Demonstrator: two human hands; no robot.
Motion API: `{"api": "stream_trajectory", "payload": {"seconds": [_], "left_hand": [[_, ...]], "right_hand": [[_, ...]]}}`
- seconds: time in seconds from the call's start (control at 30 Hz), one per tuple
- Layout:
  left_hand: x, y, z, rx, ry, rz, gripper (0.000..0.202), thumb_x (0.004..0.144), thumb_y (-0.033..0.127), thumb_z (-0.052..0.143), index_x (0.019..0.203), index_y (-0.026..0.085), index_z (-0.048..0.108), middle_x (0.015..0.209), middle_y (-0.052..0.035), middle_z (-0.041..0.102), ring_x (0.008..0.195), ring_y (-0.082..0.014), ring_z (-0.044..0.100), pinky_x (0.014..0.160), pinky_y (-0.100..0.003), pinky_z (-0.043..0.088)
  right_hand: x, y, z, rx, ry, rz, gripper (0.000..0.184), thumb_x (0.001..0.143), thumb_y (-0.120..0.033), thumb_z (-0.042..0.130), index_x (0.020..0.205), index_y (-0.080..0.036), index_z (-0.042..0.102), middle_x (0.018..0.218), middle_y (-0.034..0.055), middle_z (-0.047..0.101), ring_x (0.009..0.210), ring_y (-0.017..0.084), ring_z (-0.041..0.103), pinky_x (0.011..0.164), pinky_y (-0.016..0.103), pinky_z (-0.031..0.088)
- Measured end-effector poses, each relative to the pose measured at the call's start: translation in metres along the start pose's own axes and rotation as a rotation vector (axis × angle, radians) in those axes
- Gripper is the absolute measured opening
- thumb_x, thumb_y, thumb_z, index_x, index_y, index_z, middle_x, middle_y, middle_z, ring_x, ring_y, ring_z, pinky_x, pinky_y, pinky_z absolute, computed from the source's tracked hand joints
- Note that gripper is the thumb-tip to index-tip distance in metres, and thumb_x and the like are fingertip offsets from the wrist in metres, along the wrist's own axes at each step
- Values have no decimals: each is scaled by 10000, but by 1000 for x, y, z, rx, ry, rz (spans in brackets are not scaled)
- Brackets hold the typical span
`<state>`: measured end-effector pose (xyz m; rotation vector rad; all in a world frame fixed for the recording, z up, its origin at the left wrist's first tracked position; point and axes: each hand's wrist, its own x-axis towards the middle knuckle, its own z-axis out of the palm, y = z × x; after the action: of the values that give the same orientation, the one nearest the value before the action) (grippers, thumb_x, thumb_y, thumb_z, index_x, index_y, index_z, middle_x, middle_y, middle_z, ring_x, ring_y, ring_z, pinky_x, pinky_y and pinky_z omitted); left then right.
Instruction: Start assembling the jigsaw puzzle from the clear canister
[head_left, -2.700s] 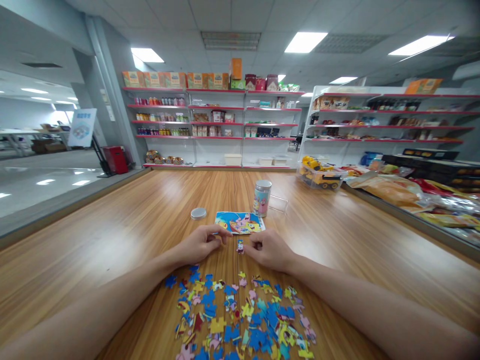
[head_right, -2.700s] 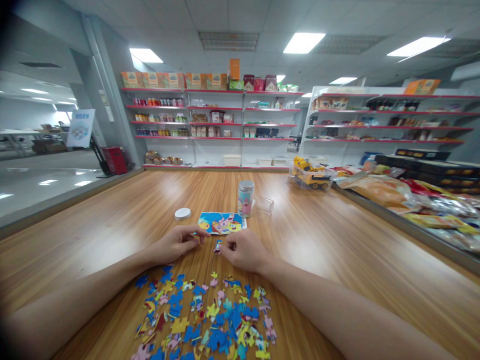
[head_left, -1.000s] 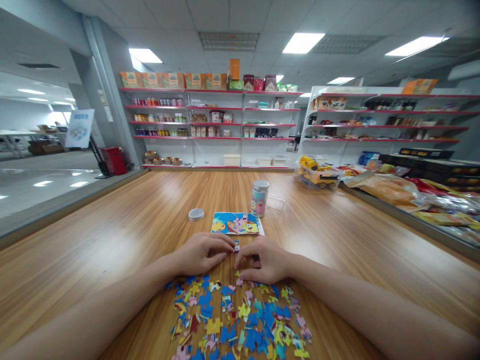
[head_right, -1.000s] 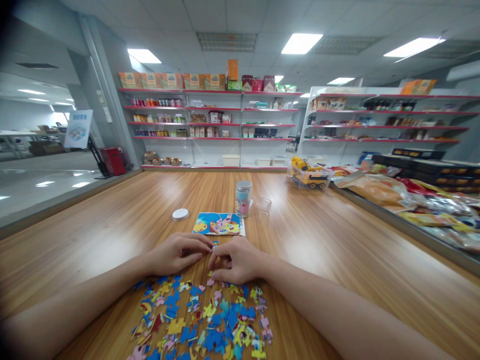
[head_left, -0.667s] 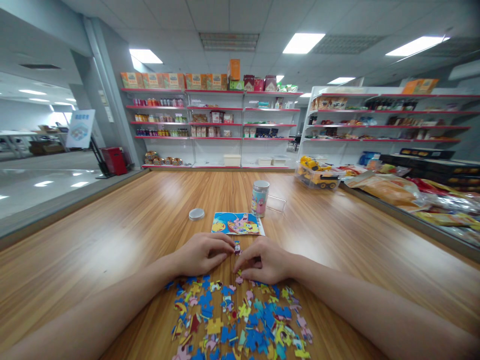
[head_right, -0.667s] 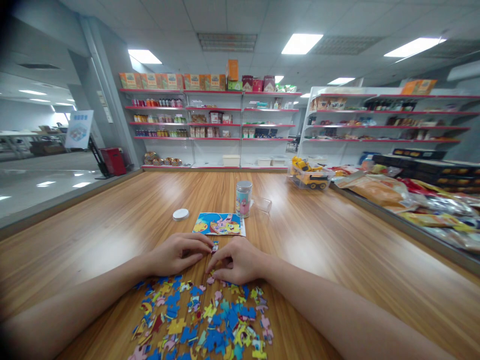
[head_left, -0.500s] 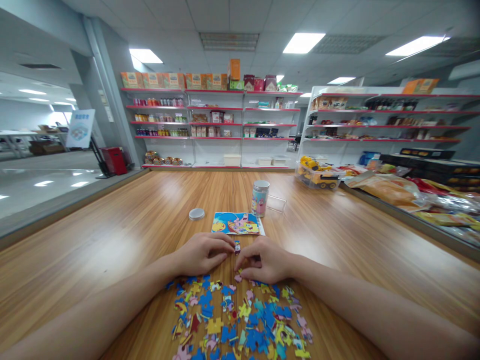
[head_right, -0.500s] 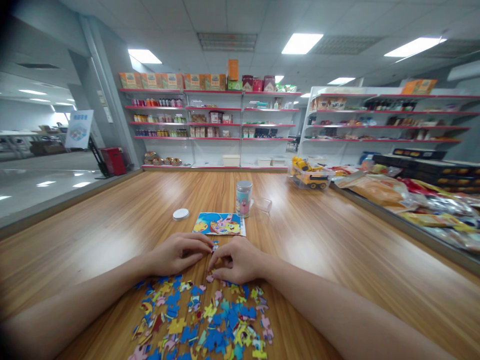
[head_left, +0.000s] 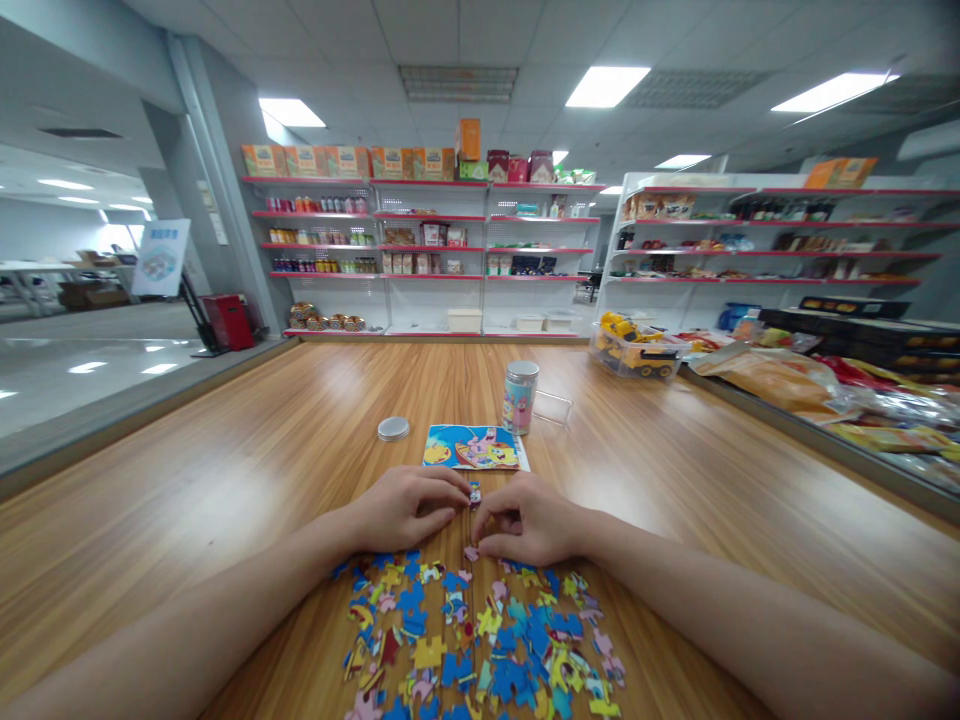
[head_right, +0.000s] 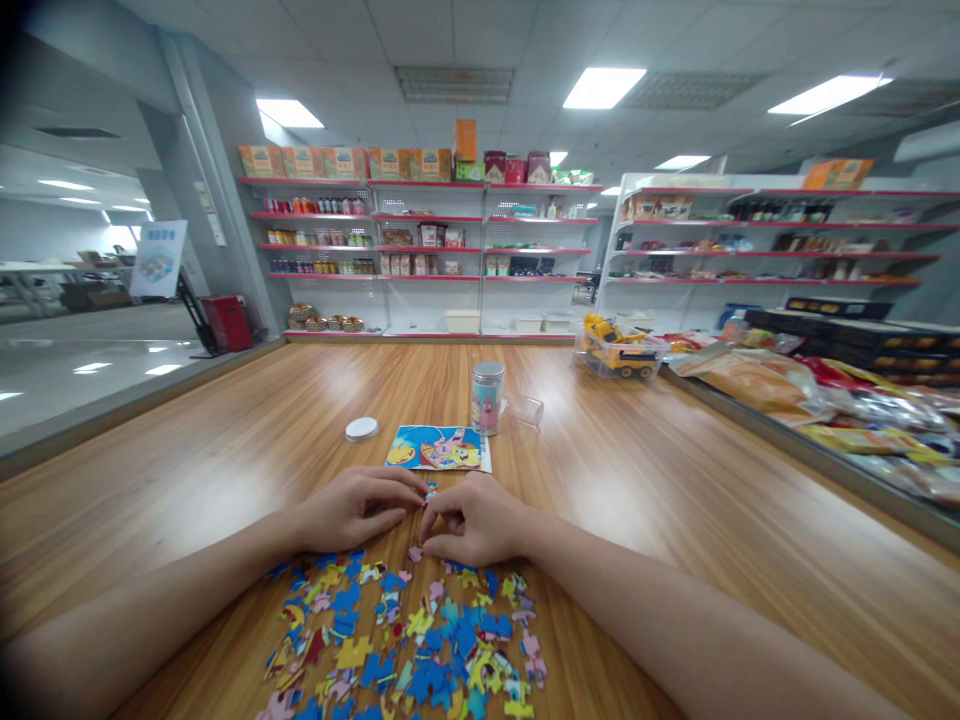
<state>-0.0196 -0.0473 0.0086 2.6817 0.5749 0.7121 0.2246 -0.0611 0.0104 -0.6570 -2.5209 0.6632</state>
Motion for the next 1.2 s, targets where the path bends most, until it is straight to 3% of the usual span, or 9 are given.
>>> {"api": "stream_trajectory", "payload": {"seconds": [0.57, 0.93, 1.03, 1.1, 1.2], "left_hand": [[0, -1, 1, -4, 6, -3, 252, 907, 184, 532, 1107, 205, 683, 1157, -57, 659, 1050, -179, 626, 938, -286, 482], [0, -2, 1, 1, 14, -6, 252, 906, 200, 530, 1103, 212, 688, 1151, -66, 659, 1032, -190, 630, 930, -302, 492], [0, -1, 0, 0, 11, -5, 252, 911, 204, 524, 1101, 209, 688, 1148, -72, 658, 1034, -193, 627, 927, -306, 494], [0, -1, 0, -2, 9, -4, 247, 911, 206, 525, 1096, 207, 689, 1142, -74, 657, 1031, -194, 626, 925, -306, 493], [0, -1, 0, -6, 12, -4, 240, 907, 204, 532, 1088, 204, 689, 1131, -74, 653, 1021, -191, 625, 923, -303, 492]], "right_hand": [[-2, 2, 1, 41, -16, 20, 150, 769, -262, 676, 847, -148, 735, 525, -44, 504, 460, 70, 429, 453, 173, 322], [1, -1, 2, 14, 19, 49, 245, 796, -358, 688, 692, -137, 668, 522, -39, 500, 459, 69, 410, 443, 176, 301], [1, -2, -1, 30, 2, 53, 127, 806, -244, 639, 844, -149, 714, 518, -49, 489, 456, 74, 398, 452, 180, 309], [0, -2, -2, 36, -28, 25, 199, 796, -203, 621, 962, -165, 724, 557, -36, 552, 462, 78, 418, 464, 184, 329], [-1, -2, -3, 25, -61, 4, 215, 793, -211, 626, 975, -175, 736, 618, -10, 627, 475, 83, 449, 472, 190, 343]]}}
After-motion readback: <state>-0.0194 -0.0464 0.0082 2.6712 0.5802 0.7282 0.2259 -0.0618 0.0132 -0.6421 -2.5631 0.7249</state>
